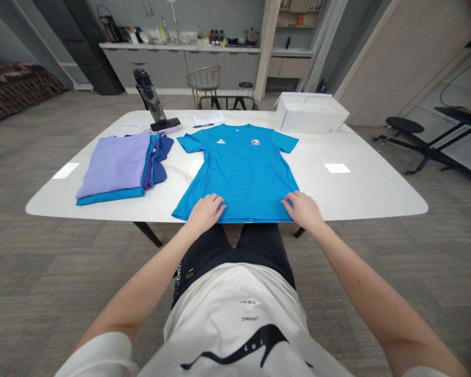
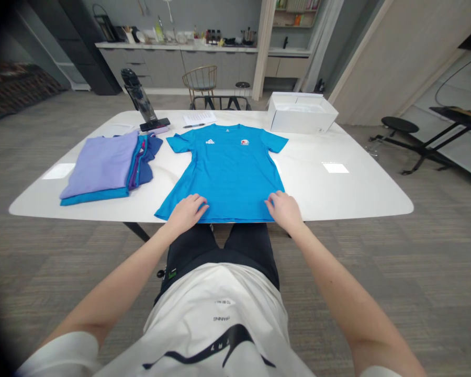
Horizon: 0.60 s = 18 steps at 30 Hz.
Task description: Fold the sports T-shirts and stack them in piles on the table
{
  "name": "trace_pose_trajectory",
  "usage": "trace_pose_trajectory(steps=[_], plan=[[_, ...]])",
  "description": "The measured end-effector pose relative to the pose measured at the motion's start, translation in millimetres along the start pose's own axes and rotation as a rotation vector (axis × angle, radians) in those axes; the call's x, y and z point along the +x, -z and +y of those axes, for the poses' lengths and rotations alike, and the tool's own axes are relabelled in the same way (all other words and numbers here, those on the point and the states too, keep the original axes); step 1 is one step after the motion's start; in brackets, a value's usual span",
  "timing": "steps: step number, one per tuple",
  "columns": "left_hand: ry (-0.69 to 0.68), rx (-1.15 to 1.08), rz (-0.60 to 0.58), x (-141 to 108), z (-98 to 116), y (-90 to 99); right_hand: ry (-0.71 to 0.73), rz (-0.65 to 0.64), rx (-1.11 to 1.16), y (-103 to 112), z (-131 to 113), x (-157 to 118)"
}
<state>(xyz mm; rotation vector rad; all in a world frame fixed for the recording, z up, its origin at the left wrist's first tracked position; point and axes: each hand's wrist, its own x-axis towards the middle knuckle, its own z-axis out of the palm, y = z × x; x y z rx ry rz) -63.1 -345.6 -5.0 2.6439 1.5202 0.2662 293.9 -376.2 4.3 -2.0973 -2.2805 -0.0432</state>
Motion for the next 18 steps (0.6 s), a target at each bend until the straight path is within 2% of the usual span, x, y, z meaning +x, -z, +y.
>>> trace_pose_trajectory(steps=[2, 4, 6, 9, 13, 16, 18], plan=[[0.048, 0.019, 0.038, 11.0, -2.6, -0.4, 0.133, 0.029, 0.135, -10.6, -19.2, 10.9], [0.084, 0.022, 0.073, 19.4, -9.4, -3.1, 0.16, 0.019, 0.173, -22.6, -31.4, 17.2], [0.13, 0.01, 0.054, 22.9, -17.1, -7.8, 0.093, -0.027, 0.15, -32.1, -33.5, 17.9], [0.24, -0.011, -0.06, 18.9, -20.1, -15.9, -0.033, -0.103, 0.097, -37.9, -23.2, 11.5], [0.344, -0.004, -0.127, 7.0, -2.3, -20.1, -0.145, -0.159, 0.03, -36.1, -9.9, -0.7], [0.396, 0.016, -0.123, 2.6, 11.2, -18.1, -0.24, -0.18, 0.0, -34.6, -9.3, -4.4], [0.402, 0.03, -0.105, 6.7, 11.8, -16.4, -0.325, -0.153, -0.041, -34.1, -12.2, 0.4]])
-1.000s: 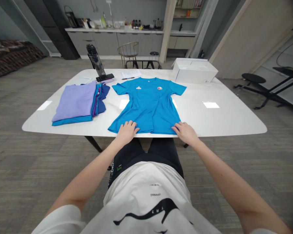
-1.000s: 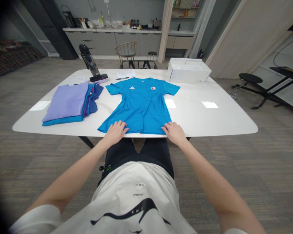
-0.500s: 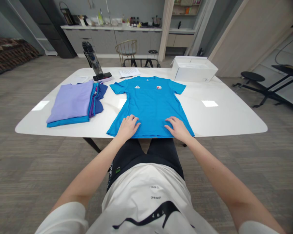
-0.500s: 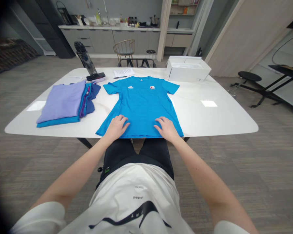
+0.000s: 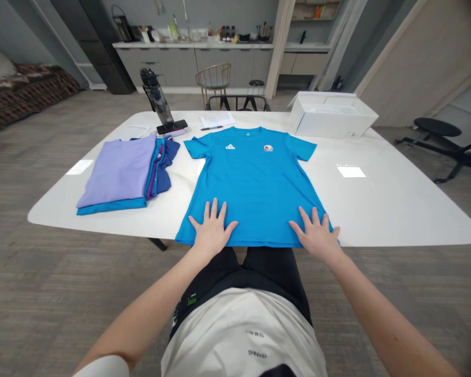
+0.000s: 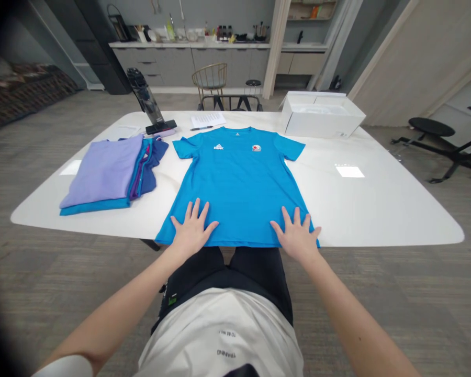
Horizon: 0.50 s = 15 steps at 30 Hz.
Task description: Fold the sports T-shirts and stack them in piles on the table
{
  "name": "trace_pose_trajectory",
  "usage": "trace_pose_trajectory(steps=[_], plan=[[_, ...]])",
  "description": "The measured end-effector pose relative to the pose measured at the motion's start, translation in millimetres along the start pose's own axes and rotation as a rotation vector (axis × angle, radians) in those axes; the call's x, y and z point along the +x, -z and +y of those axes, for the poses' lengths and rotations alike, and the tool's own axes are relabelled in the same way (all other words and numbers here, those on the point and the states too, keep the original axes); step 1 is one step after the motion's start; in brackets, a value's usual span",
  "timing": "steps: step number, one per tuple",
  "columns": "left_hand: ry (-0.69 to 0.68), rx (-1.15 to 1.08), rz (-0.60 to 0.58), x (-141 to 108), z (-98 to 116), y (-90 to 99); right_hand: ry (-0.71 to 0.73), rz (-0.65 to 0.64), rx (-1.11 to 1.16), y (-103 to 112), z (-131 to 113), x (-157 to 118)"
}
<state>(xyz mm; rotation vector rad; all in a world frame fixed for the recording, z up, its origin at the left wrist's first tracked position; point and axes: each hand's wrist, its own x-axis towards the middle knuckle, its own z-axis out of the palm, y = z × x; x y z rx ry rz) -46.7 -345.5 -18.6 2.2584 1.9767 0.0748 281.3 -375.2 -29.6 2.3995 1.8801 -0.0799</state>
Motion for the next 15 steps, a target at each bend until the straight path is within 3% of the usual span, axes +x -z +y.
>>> trace_pose_trajectory(steps=[3, 6, 8, 11, 15], plan=[[-0.072, 0.001, 0.051, 24.8, -3.1, 3.4, 0.022, 0.117, -0.045, 5.4, -16.0, 19.1], [-0.208, -0.021, 0.06, 65.7, -5.1, 4.7, 0.317, 0.134, 0.002, 12.9, -43.6, 52.9], [-0.273, -0.033, 0.042, 91.3, -3.9, 2.9, 0.428, 0.092, 0.066, 15.7, -63.4, 77.5], [-0.243, -0.063, 0.004, 109.7, -2.3, -2.8, 0.282, 0.021, 0.141, 14.5, -80.3, 104.5], [-0.086, -0.059, 0.006, 92.0, -7.2, -9.3, -0.004, -0.016, 0.155, 7.3, -63.2, 109.8]])
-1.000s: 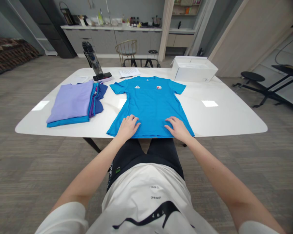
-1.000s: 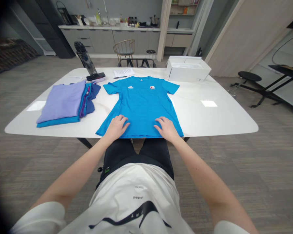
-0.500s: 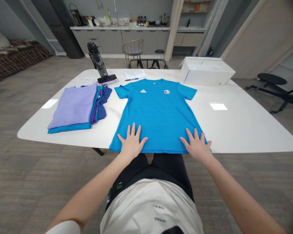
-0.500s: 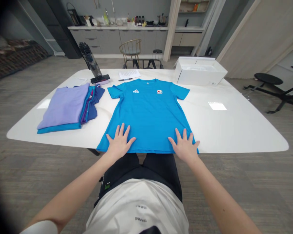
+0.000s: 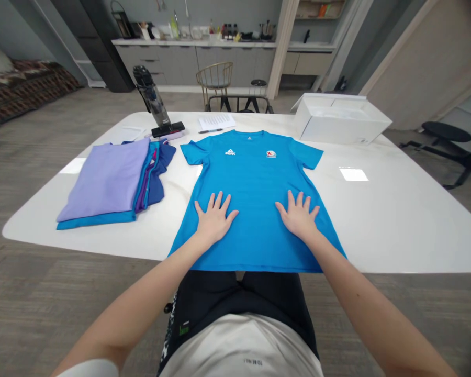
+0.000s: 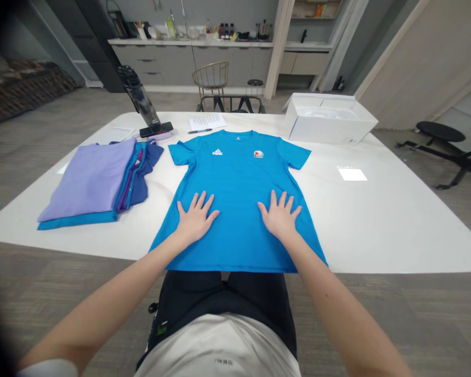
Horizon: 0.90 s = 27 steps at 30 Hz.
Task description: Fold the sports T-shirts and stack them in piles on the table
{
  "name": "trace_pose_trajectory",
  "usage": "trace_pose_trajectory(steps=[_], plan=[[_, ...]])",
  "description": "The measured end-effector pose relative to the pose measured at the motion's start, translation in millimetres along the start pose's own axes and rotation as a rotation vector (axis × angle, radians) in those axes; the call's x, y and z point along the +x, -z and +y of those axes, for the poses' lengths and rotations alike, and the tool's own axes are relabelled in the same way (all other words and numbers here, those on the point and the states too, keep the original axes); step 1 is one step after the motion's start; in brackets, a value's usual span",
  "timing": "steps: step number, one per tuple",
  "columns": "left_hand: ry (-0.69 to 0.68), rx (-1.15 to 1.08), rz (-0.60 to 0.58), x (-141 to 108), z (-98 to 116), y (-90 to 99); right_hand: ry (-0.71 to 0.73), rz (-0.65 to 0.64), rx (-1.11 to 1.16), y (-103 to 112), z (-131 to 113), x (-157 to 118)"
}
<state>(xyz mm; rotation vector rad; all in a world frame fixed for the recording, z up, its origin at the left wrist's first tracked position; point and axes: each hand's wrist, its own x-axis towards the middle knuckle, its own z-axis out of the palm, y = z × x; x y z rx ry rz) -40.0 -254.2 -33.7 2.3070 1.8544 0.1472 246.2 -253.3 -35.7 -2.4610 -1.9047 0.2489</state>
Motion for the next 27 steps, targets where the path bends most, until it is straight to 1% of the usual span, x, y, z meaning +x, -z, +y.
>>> trace_pose_trajectory(steps=[2, 3, 5, 7, 10, 11, 12, 13, 15, 18, 20, 21, 22, 24, 25, 27], plan=[[0.046, 0.015, 0.002, -11.6, -3.4, 0.4, -0.063, 0.014, -0.015, -1.2, 16.9, -3.7], [0.051, 0.019, 0.002, -13.3, -5.3, 1.7, -0.078, 0.026, -0.028, -1.2, 23.7, -4.2], [0.045, 0.024, 0.011, -3.7, -9.4, 6.1, -0.065, 0.056, -0.064, 0.5, 29.3, 1.8], [0.016, 0.02, 0.024, 23.9, -13.5, 11.6, 0.023, 0.071, -0.09, 5.3, 23.3, 19.9], [-0.075, 0.014, 0.029, 82.8, -20.2, 17.3, 0.254, 0.062, -0.069, 14.8, 2.8, 64.9], [-0.112, 0.015, 0.02, 100.9, -23.1, 17.7, 0.315, 0.058, -0.053, 17.1, -3.5, 80.7], [-0.121, 0.012, 0.007, 115.7, -26.5, 17.4, 0.348, 0.05, -0.037, 18.5, -8.3, 95.2], [-0.11, 0.009, -0.003, 126.4, -30.3, 16.4, 0.35, 0.038, -0.024, 18.8, -11.0, 107.3], [-0.028, 0.002, -0.006, 135.3, -38.4, 13.0, 0.269, 0.012, -0.002, 16.9, -10.9, 123.0], [0.123, 0.02, 0.024, 130.0, -47.0, 9.0, 0.081, 0.003, 0.003, 12.1, -3.5, 130.5], [0.151, 0.047, 0.057, 130.5, -48.6, 9.5, 0.015, 0.021, -0.005, 11.4, -1.7, 134.8], [0.135, 0.06, 0.076, 135.4, -48.3, 11.0, 0.015, 0.034, -0.011, 12.4, -3.0, 139.3], [0.11, 0.07, 0.097, 144.2, -47.9, 13.2, 0.032, 0.051, -0.017, 14.3, -5.8, 146.0], [0.077, 0.084, 0.143, 172.0, -47.9, 19.3, 0.085, 0.095, -0.022, 20.8, -14.4, 166.6], [0.084, 0.087, 0.161, 189.5, -49.1, 22.9, 0.101, 0.123, -0.02, 25.2, -19.0, 179.9], [0.156, 0.073, 0.178, 226.7, -55.8, 30.4, 0.086, 0.18, 0.004, 35.2, -25.3, 210.5]])
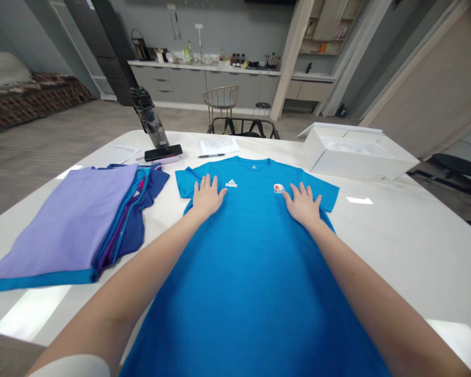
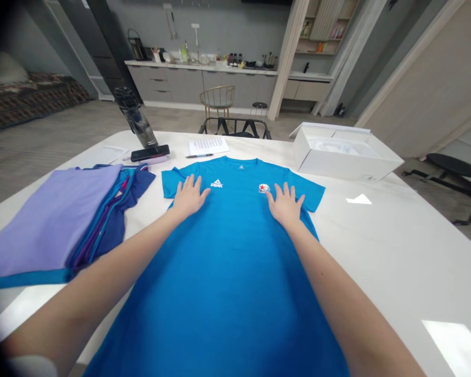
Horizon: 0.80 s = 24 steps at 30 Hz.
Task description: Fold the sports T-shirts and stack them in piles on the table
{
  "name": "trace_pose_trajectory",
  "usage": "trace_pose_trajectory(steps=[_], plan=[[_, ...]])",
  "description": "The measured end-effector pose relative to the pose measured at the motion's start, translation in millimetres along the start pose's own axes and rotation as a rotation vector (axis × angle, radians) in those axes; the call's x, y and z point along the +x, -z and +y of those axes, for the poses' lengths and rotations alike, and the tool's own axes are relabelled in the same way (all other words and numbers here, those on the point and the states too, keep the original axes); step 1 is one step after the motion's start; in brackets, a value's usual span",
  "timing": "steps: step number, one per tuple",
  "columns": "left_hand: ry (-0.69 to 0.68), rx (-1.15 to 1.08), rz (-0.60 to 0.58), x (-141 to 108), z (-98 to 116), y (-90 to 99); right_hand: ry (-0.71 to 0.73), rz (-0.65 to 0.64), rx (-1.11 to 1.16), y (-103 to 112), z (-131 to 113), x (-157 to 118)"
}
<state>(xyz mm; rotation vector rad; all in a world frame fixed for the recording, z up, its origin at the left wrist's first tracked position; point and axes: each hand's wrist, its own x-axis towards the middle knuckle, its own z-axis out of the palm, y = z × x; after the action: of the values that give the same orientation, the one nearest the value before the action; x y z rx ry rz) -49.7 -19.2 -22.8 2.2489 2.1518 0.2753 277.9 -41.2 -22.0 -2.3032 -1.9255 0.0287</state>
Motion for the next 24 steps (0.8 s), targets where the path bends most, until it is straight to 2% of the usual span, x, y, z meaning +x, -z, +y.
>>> trace_pose_trajectory(steps=[2, 4, 6, 8, 13, 17, 20, 22, 24], plan=[[0.114, -0.047, -0.065, 35.5, -7.4, -0.3, -0.065, 0.015, 0.058, 3.4, 3.4, 33.0], [0.251, -0.104, -0.157, 62.6, -20.1, -1.6, -0.183, -0.06, 0.155, 3.6, 14.0, 61.7], [0.334, -0.126, -0.221, 79.6, -34.9, -4.2, -0.304, -0.166, 0.221, -0.5, 29.0, 82.6], [0.35, -0.121, -0.234, 88.3, -48.2, -7.9, -0.362, -0.224, 0.222, -7.8, 43.9, 94.9], [0.326, -0.094, -0.195, 92.4, -63.8, -16.2, -0.348, -0.227, 0.161, -21.5, 66.8, 104.9], [0.45, -0.066, -0.156, 88.8, -62.6, -16.1, -0.435, -0.225, 0.104, -20.3, 73.5, 108.9], [0.511, -0.045, -0.128, 83.4, -58.1, -14.0, -0.518, -0.21, 0.082, -16.4, 68.8, 110.5], [0.433, 0.002, -0.082, 80.6, -51.2, -14.0, -0.502, -0.153, 0.05, -14.4, 57.1, 109.8], [0.249, 0.06, -0.027, 81.3, -39.7, -16.0, -0.331, -0.06, -0.004, -14.3, 38.6, 108.3]])
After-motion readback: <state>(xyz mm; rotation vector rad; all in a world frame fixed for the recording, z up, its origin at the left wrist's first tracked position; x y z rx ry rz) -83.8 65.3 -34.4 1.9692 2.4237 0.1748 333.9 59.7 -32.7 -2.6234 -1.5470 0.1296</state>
